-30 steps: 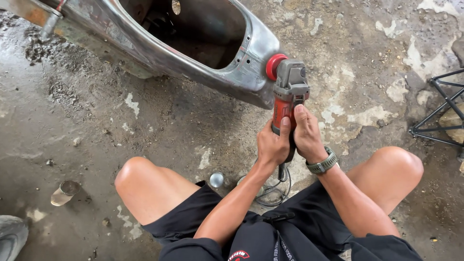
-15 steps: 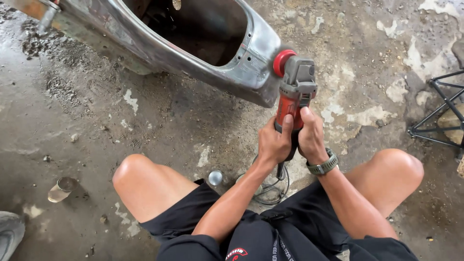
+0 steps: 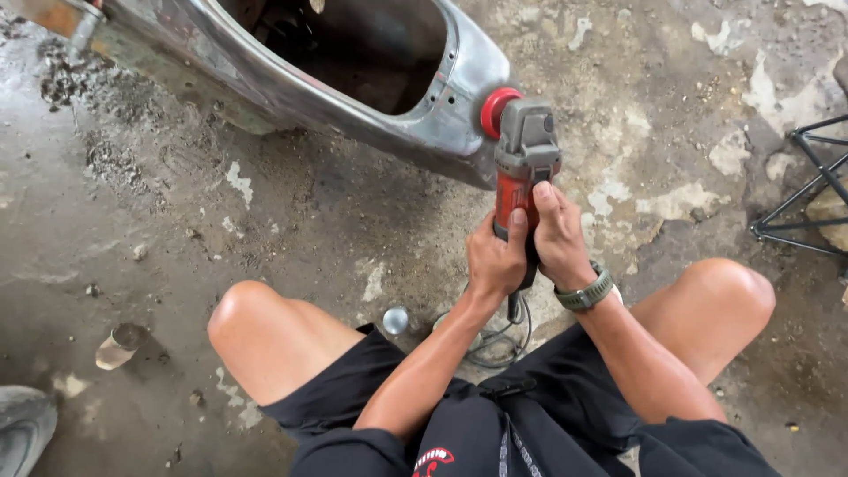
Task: Using an angle grinder to sand a motorcycle body panel and a screwdriver to clean out a groove.
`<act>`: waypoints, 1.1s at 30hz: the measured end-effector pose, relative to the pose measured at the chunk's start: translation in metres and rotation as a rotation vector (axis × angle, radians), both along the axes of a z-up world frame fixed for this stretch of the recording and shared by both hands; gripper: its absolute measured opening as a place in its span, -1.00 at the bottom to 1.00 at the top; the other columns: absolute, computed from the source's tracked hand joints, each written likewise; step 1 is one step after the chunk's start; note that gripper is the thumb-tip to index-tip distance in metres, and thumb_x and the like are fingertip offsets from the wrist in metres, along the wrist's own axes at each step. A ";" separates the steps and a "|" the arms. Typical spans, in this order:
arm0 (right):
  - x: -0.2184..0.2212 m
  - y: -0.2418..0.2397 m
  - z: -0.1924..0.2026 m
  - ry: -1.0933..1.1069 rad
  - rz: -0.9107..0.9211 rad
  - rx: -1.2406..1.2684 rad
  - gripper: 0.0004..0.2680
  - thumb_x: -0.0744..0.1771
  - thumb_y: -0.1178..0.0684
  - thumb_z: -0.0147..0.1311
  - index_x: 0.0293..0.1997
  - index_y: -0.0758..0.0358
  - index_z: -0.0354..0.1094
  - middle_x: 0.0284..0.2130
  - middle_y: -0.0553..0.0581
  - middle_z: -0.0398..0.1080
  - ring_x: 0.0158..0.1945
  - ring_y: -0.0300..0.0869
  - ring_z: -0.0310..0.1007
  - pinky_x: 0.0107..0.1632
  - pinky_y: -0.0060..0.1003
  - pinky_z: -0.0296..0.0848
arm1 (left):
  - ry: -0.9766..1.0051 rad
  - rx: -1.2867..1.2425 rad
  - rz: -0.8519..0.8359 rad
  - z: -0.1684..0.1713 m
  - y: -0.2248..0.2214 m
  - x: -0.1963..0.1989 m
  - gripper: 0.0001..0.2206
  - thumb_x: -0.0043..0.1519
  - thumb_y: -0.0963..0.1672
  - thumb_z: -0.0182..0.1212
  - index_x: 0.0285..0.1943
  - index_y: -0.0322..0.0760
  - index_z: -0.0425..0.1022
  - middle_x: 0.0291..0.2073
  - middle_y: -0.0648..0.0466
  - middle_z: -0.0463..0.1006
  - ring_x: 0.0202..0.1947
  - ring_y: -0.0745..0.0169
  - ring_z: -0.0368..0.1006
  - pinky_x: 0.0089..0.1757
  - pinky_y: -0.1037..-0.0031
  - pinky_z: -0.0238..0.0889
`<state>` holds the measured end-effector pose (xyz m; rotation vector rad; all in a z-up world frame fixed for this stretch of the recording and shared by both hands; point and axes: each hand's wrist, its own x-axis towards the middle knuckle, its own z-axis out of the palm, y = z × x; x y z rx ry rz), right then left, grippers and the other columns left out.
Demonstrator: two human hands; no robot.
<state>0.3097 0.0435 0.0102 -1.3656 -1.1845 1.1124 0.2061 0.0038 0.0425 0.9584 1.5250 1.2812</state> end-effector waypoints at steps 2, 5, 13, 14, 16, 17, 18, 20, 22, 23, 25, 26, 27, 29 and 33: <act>-0.021 -0.008 0.039 0.018 0.002 -0.002 -0.70 0.45 -0.14 -0.11 -0.38 0.17 0.36 -0.49 -0.01 0.29 -0.39 -0.32 0.21 -0.40 -0.43 0.23 | 0.030 -0.008 0.000 -0.010 0.000 0.004 -0.53 0.19 0.18 0.07 -0.28 -0.25 0.52 -0.62 -0.21 0.51 -0.43 -0.30 0.55 -0.40 0.08 0.31; -0.031 -0.013 0.065 0.096 0.005 -0.019 -0.71 0.45 -0.15 -0.18 -0.30 0.20 0.36 -0.43 0.02 0.30 -0.33 -0.28 0.26 -0.30 -0.39 0.32 | 0.067 -0.024 -0.010 -0.017 -0.005 0.006 -0.51 0.15 0.20 0.08 -0.22 -0.24 0.53 -0.60 -0.25 0.51 -0.41 -0.36 0.54 -0.40 0.05 0.30; -0.031 -0.011 0.067 0.392 0.063 -0.149 -0.67 0.39 -0.19 -0.18 0.04 0.23 0.42 -0.25 0.14 0.49 -0.24 -0.19 0.47 -0.15 -0.30 0.53 | 0.105 -0.059 -0.029 -0.027 -0.003 0.006 -0.43 0.11 0.25 0.06 -0.15 -0.25 0.53 -0.57 -0.28 0.53 -0.42 -0.37 0.56 -0.42 0.08 0.34; -0.028 -0.010 0.062 0.385 0.069 -0.165 -0.66 0.40 -0.20 -0.19 0.07 0.22 0.40 -0.24 0.14 0.49 -0.23 -0.20 0.47 -0.13 -0.30 0.54 | 0.109 -0.072 -0.037 -0.030 -0.004 0.008 -0.42 0.11 0.26 0.05 -0.15 -0.25 0.53 -0.57 -0.27 0.53 -0.42 -0.38 0.55 -0.43 0.07 0.33; -0.029 -0.010 0.061 0.378 0.080 -0.182 -0.65 0.40 -0.21 -0.21 0.09 0.22 0.39 -0.23 0.14 0.49 -0.22 -0.21 0.47 -0.12 -0.30 0.54 | 0.113 -0.085 -0.041 -0.031 -0.006 0.006 -0.41 0.11 0.26 0.05 -0.16 -0.26 0.53 -0.57 -0.27 0.54 -0.41 -0.38 0.55 -0.44 0.06 0.33; -0.032 -0.011 0.066 0.351 0.076 -0.188 -0.66 0.39 -0.21 -0.19 0.03 0.20 0.41 -0.28 0.08 0.45 -0.26 -0.23 0.42 -0.15 -0.32 0.52 | 0.094 -0.084 -0.044 -0.028 -0.007 0.004 -0.42 0.12 0.26 0.06 -0.18 -0.25 0.53 -0.58 -0.27 0.53 -0.40 -0.40 0.55 -0.42 0.05 0.32; -0.034 -0.012 0.072 0.325 0.068 -0.192 -0.68 0.39 -0.21 -0.18 -0.03 0.19 0.42 -0.33 0.02 0.41 -0.29 -0.26 0.38 -0.18 -0.34 0.51 | 0.074 -0.082 -0.051 -0.025 -0.008 0.003 -0.44 0.12 0.25 0.06 -0.21 -0.25 0.52 -0.58 -0.28 0.52 -0.39 -0.42 0.54 -0.40 0.03 0.31; -0.036 -0.012 0.078 0.268 0.086 -0.204 -0.69 0.38 -0.20 -0.15 -0.05 0.20 0.43 -0.35 0.03 0.40 -0.29 -0.25 0.37 -0.19 -0.31 0.51 | 0.057 -0.084 -0.041 -0.025 -0.005 0.003 -0.47 0.13 0.25 0.06 -0.24 -0.21 0.51 -0.59 -0.24 0.52 -0.40 -0.37 0.55 -0.40 0.07 0.32; -0.035 -0.011 0.075 0.209 0.106 -0.222 -0.71 0.37 -0.18 -0.12 -0.06 0.21 0.44 -0.37 0.03 0.39 -0.29 -0.24 0.36 -0.19 -0.28 0.51 | 0.037 -0.091 -0.028 -0.020 -0.005 0.001 -0.49 0.14 0.24 0.06 -0.28 -0.17 0.50 -0.61 -0.20 0.52 -0.41 -0.32 0.56 -0.41 0.12 0.33; -0.033 -0.010 0.071 0.086 0.108 -0.191 -0.74 0.37 -0.16 -0.05 -0.09 0.21 0.40 -0.35 0.01 0.37 -0.24 -0.25 0.35 -0.18 -0.29 0.49 | 0.032 -0.093 -0.015 -0.015 -0.005 -0.002 -0.49 0.15 0.24 0.04 -0.28 -0.18 0.50 -0.59 -0.22 0.52 -0.39 -0.34 0.55 -0.39 0.09 0.33; -0.033 -0.002 0.064 -0.037 0.122 -0.148 -0.77 0.37 -0.15 0.02 -0.11 0.20 0.37 -0.32 -0.01 0.35 -0.19 -0.25 0.34 -0.16 -0.30 0.46 | 0.027 -0.084 0.009 -0.005 -0.002 -0.008 -0.48 0.16 0.24 0.01 -0.27 -0.20 0.49 -0.57 -0.25 0.52 -0.37 -0.37 0.55 -0.38 0.06 0.33; -0.034 0.001 0.061 -0.187 0.146 -0.147 -0.76 0.30 -0.16 0.19 -0.12 0.15 0.40 -0.36 0.01 0.38 -0.22 -0.24 0.36 -0.17 -0.24 0.43 | 0.006 -0.107 0.016 -0.002 -0.002 -0.009 -0.49 0.18 0.22 -0.02 -0.28 -0.22 0.48 -0.55 -0.27 0.53 -0.33 -0.40 0.54 -0.34 0.02 0.31; -0.034 0.004 0.057 -0.336 0.169 -0.144 -0.72 0.22 -0.16 0.35 -0.13 0.09 0.43 -0.40 0.02 0.41 -0.25 -0.22 0.39 -0.19 -0.18 0.40 | -0.014 -0.131 0.024 0.001 -0.002 -0.011 -0.49 0.19 0.20 -0.06 -0.29 -0.24 0.47 -0.54 -0.29 0.53 -0.30 -0.44 0.53 -0.31 -0.02 0.30; -0.042 0.007 0.062 -0.341 0.165 -0.157 -0.74 0.21 -0.14 0.36 -0.19 0.11 0.43 -0.44 0.02 0.41 -0.28 -0.23 0.39 -0.21 -0.23 0.40 | -0.039 -0.130 0.020 -0.006 -0.001 -0.010 -0.49 0.22 0.20 -0.11 -0.21 -0.23 0.46 -0.46 -0.30 0.54 -0.24 -0.44 0.51 -0.25 -0.04 0.30; -0.042 0.008 0.063 -0.359 0.130 -0.187 -0.78 0.21 -0.13 0.37 -0.28 0.07 0.43 -0.49 -0.03 0.41 -0.33 -0.27 0.37 -0.27 -0.31 0.38 | -0.158 -0.103 -0.061 0.005 -0.008 -0.017 -0.43 0.26 0.15 -0.27 0.05 -0.34 0.43 -0.24 -0.41 0.55 -0.06 -0.55 0.45 -0.10 -0.14 0.26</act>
